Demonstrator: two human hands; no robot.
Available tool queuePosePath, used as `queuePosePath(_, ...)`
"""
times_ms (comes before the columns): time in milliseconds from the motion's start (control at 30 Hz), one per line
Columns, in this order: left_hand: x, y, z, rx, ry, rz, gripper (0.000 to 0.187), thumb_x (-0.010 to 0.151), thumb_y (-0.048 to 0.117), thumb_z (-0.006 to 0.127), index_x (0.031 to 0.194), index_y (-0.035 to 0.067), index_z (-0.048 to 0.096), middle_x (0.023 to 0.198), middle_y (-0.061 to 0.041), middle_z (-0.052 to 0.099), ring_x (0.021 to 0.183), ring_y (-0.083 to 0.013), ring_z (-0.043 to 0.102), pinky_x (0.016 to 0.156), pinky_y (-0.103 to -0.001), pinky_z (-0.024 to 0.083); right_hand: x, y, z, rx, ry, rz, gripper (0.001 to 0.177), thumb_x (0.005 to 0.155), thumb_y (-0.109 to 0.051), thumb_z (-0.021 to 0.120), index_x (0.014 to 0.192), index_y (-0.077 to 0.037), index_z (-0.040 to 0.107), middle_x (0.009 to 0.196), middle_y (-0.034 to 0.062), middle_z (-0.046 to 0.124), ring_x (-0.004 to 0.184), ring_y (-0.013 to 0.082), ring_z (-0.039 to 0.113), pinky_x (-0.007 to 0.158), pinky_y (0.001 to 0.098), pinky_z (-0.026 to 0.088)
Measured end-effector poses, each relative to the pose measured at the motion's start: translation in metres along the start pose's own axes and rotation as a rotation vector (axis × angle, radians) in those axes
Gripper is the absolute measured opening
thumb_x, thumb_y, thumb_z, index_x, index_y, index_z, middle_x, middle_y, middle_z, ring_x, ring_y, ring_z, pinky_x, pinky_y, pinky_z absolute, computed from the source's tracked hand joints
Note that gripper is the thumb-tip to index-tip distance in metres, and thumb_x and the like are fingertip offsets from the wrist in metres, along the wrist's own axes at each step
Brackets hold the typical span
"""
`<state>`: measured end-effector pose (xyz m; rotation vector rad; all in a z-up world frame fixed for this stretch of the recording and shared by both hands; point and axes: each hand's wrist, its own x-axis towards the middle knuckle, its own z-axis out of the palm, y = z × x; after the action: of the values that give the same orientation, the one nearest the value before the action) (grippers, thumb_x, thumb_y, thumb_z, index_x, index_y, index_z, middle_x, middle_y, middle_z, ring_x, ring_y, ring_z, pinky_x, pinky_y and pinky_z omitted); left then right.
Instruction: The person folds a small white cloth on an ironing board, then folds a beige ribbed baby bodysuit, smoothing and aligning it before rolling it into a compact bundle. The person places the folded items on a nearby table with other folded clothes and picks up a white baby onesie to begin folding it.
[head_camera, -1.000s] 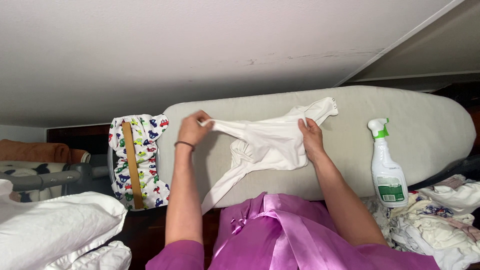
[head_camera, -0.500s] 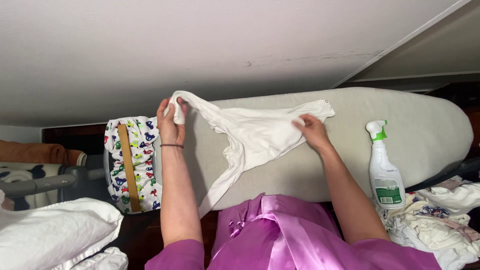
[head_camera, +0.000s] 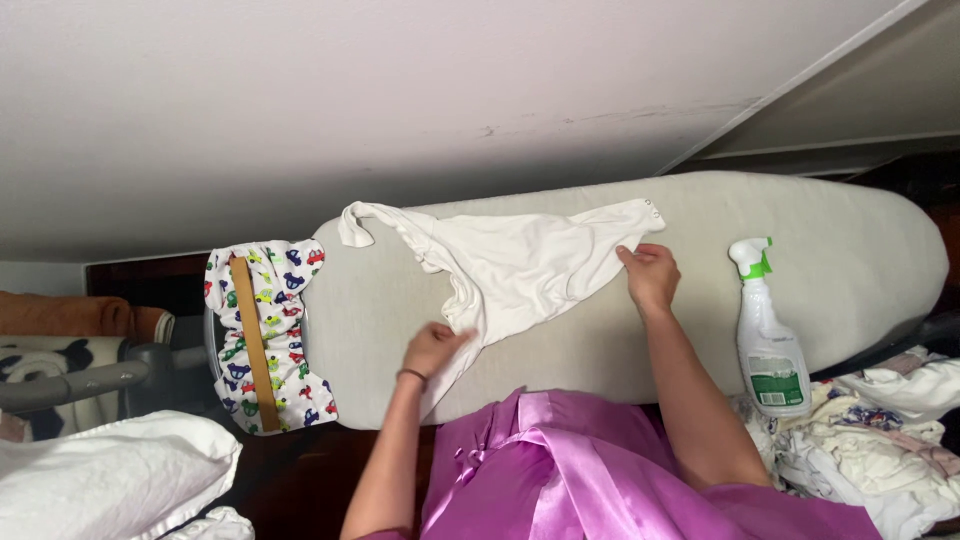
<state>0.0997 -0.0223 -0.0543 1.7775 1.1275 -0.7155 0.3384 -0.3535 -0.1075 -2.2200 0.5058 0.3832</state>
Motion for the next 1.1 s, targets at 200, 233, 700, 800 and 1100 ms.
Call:
queuePosePath(200,-0.027,-0.016,0.022,-0.011,-0.144,0.022,0.076,0.076,0.065,0.084,0.126,0.009,0.073,0.118,-0.017,0.075,0.118,-0.0326,0.069,0.096,-0.042,0.056,-0.015,-0.007,-0.013,0.058,-0.105,0.012,0.025,0.091,-0.02,0.073,0.11,-0.003,0.069,0.084,0.0084,0.072,0.074,0.017,0.068,0.065,0.0333,0.053)
queuePosePath(233,-0.035,-0.018,0.014,-0.007,-0.144,0.024,0.076,0.076,0.065,0.084,0.126,0.009,0.073,0.118,-0.017,0.075,0.118,-0.0326,0.069,0.096,-0.042,0.056,-0.02,-0.007,-0.02,0.062,-0.102,0.015,0.025,0.091,-0.02,0.073,0.11,-0.003,0.069,0.084,0.0084,0.072,0.074,0.017,0.068,0.065,0.0333,0.053)
queuePosePath(700,-0.091,-0.088,-0.058,-0.108,-0.366,-0.318,0.068,0.077,0.037,0.082,0.132,0.001,0.067,0.116,-0.018,0.078,0.09,-0.0301,0.074,0.071,-0.04,0.061,-0.071,0.067,-0.059,0.171,-0.267,0.263,0.017,0.085,-0.014,0.073,0.097,-0.006,0.065,0.086,0.0103,0.072,0.067,0.0194,0.067,0.064,0.0315,0.052)
queuePosePath(800,-0.064,-0.152,-0.061,0.052,-0.356,-0.298,0.048,0.072,0.035,0.089,0.101,-0.002,0.081,0.08,-0.013,0.078,0.064,-0.02,0.07,0.056,-0.03,0.053,-0.084,0.065,-0.065,0.173,-0.223,0.302,0.018,0.085,-0.015,0.074,0.099,-0.007,0.066,0.084,0.0094,0.072,0.069,0.0183,0.068,0.067,0.0302,0.051)
queuePosePath(1100,-0.052,-0.128,-0.081,0.676,-0.274,-0.165,0.039,0.076,0.042,0.084,0.109,0.024,0.072,0.113,-0.001,0.08,0.106,-0.0219,0.073,0.091,-0.035,0.053,-0.06,0.055,-0.059,0.237,0.156,0.29,0.037,0.079,-0.04,0.088,0.093,-0.013,0.067,0.083,-0.0009,0.073,0.066,0.0089,0.068,0.07,0.0212,0.053)
